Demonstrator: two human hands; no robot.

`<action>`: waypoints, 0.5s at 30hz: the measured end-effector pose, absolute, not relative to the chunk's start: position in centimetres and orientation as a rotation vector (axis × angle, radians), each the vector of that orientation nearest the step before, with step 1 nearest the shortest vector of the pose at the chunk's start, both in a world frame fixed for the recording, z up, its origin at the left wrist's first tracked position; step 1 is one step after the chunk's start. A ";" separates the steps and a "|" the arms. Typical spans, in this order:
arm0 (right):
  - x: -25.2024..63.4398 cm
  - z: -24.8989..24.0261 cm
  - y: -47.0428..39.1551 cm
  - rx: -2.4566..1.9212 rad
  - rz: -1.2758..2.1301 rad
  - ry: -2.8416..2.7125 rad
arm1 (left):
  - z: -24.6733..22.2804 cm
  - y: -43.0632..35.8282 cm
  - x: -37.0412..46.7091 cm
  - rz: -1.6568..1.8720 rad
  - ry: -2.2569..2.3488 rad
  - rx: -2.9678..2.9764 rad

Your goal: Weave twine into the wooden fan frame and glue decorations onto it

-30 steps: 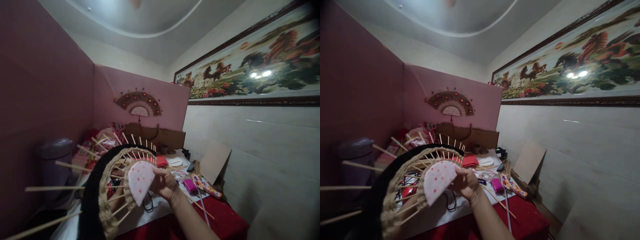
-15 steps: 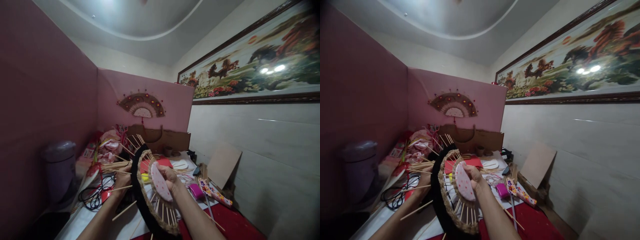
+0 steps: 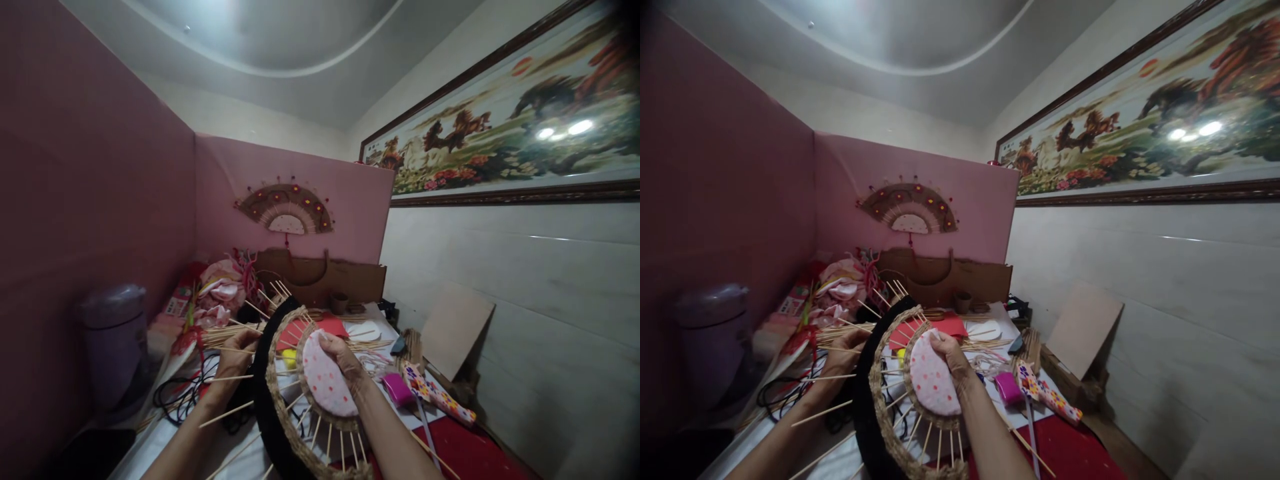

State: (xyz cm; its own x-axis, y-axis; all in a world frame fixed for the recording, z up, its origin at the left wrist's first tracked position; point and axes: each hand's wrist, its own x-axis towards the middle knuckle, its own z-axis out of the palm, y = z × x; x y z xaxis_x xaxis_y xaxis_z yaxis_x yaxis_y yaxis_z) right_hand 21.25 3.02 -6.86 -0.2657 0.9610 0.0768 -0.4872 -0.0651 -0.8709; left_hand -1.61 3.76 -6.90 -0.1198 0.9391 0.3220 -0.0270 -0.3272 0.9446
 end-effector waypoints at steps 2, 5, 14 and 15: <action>21.3 -6.9 3.1 -0.687 1.578 -1.003 | -6.9 3.7 -1.8 1.564 1.015 1.326; 21.5 -7.1 3.0 -0.699 1.575 -0.989 | -6.7 3.5 -1.8 1.543 0.964 1.240; 21.7 -7.4 3.6 -0.700 1.554 -0.962 | -5.6 3.6 -2.6 1.496 0.988 1.100; 21.8 -7.5 3.8 -0.704 1.550 -0.964 | -5.4 3.6 -2.8 1.490 0.999 1.092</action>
